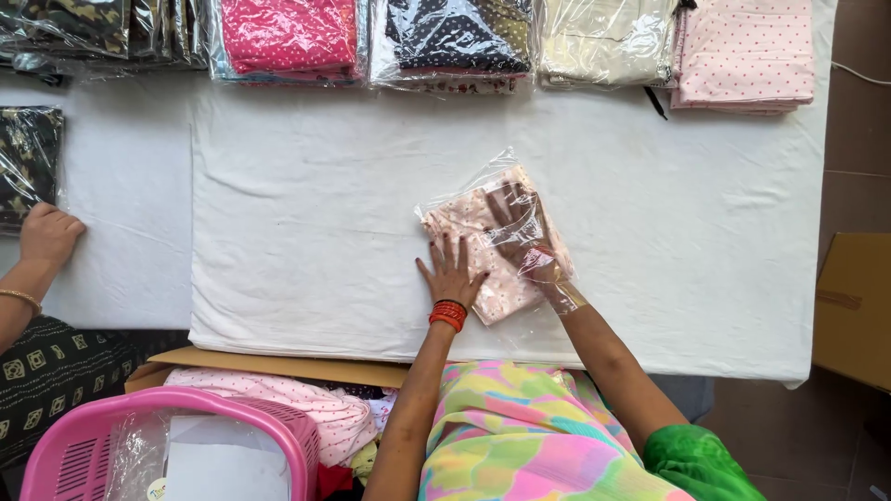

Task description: The person sits at a table and packages folded clothes into clear plastic bags. They pick up a folded garment, place it into a bag, and then seal the bag before moving it to a stack of packaged items.

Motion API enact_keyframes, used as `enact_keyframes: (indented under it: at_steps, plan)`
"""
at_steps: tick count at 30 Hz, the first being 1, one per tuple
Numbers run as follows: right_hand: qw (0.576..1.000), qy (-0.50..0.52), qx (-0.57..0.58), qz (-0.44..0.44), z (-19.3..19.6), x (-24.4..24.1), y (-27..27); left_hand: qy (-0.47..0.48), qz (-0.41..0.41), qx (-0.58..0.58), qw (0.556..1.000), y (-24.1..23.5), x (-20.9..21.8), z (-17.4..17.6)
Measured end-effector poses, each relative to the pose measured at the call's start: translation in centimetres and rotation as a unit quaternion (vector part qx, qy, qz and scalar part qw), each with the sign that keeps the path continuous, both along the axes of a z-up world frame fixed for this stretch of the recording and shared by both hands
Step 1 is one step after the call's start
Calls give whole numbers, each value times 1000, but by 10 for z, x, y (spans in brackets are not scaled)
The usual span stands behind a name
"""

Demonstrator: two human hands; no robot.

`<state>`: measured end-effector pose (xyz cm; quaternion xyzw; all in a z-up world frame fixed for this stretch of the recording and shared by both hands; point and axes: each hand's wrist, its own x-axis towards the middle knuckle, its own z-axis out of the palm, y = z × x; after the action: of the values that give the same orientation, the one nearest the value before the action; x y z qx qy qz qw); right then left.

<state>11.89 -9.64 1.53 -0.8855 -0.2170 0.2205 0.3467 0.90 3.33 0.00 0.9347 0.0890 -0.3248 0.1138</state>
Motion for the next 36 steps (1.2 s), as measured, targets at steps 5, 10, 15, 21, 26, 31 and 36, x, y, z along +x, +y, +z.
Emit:
enact_keyframes:
  at_steps: [5,10,15,21,26,31,36]
  plan:
    - [883,-151,-422,136,-15,28,3,-163,59,31,984,16,-38,-57]
    - [904,-143,-374,149,-12,16,0,-204,68,38,976,-8,-32,-40]
    - [928,-130,-317,147,-6,12,-8,-311,-48,-178,932,-31,-26,-22]
    - [946,-113,-265,146,-4,5,-24,-134,-125,-21,983,-28,-70,-18]
    - [943,-169,-239,155,-13,-15,-39,-310,-46,-67,947,-31,-57,-37]
    - [943,-211,-226,123,-32,-37,-74,-212,-55,-29,975,7,47,-28]
    - [943,-237,-209,104,-76,-52,-117,-150,-36,66,986,49,45,-40]
